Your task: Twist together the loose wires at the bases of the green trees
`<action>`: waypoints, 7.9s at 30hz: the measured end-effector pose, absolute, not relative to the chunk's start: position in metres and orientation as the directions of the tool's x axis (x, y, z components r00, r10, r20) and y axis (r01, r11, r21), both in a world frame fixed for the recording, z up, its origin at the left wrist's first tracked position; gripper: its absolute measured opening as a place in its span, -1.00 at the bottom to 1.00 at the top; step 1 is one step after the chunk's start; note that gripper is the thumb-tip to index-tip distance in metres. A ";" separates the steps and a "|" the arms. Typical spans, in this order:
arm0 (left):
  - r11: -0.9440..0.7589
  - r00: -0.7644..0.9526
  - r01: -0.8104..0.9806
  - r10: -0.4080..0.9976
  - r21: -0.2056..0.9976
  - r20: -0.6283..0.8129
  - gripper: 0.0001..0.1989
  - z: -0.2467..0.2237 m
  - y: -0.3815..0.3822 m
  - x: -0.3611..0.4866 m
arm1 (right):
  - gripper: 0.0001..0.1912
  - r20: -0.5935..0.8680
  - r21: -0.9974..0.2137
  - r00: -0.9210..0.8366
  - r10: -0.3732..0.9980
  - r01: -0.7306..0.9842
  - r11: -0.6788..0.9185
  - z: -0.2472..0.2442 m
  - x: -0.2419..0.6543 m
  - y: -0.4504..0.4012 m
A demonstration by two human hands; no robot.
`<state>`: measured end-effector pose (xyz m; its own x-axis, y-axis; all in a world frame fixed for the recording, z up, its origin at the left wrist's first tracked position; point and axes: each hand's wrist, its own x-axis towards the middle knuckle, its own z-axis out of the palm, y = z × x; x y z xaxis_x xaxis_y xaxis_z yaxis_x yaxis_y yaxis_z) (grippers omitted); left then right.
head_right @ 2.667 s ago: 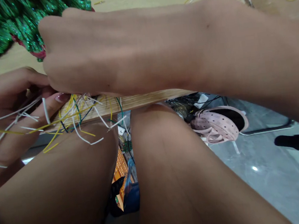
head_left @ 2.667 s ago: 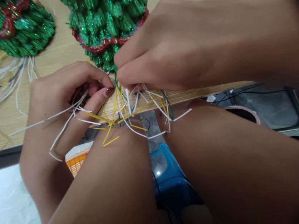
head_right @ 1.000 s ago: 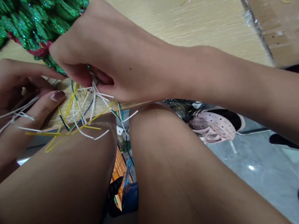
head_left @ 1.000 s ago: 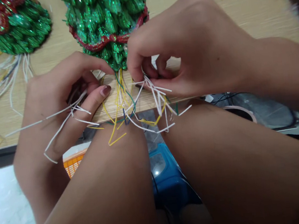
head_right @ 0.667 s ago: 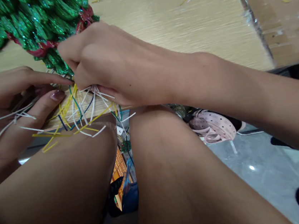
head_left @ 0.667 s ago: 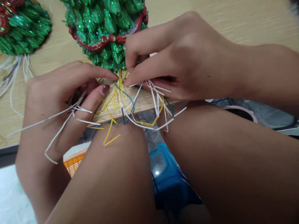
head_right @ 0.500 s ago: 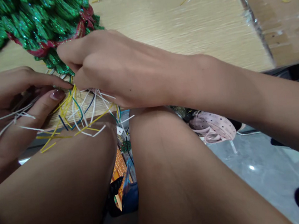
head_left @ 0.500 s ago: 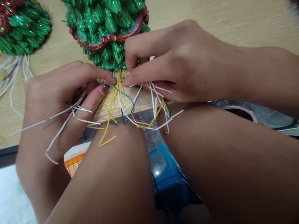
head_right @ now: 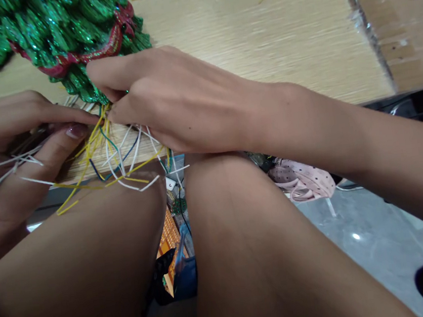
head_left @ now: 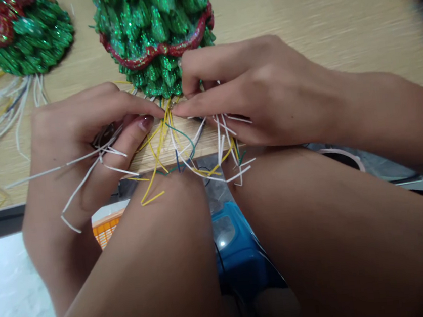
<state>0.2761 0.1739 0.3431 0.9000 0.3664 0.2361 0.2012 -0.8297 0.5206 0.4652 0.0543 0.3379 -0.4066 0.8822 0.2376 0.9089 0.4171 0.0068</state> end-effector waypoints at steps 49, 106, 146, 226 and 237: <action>-0.920 0.944 0.130 0.229 0.371 0.237 -0.74 0.345 0.179 0.274 | -0.65 0.363 -0.095 -0.319 0.876 0.922 0.375 0.337 0.466 0.054; -0.967 0.921 -0.020 0.081 0.254 0.381 -0.60 0.333 0.178 0.274 | -0.66 0.401 -0.036 -0.300 0.866 0.939 0.342 0.341 0.466 0.047; -0.939 0.936 0.110 0.209 0.327 0.284 -0.64 0.340 0.165 0.273 | -0.73 0.389 -0.011 -0.312 0.867 0.939 0.343 0.339 0.467 0.046; -0.710 0.517 0.458 0.702 0.534 0.490 -0.82 0.309 0.107 0.215 | -0.78 0.337 -0.418 -0.575 0.746 0.618 0.666 0.342 0.426 0.105; -0.623 0.514 0.494 0.772 0.607 0.374 -0.83 0.316 0.103 0.215 | -0.76 0.327 -0.460 -0.548 0.770 0.619 0.636 0.342 0.428 0.105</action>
<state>0.2145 0.1029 0.3161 0.5137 0.7722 0.3740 0.4939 -0.6226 0.6070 0.4282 0.1050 0.3417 -0.5479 0.7699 0.3273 0.6192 0.6363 -0.4602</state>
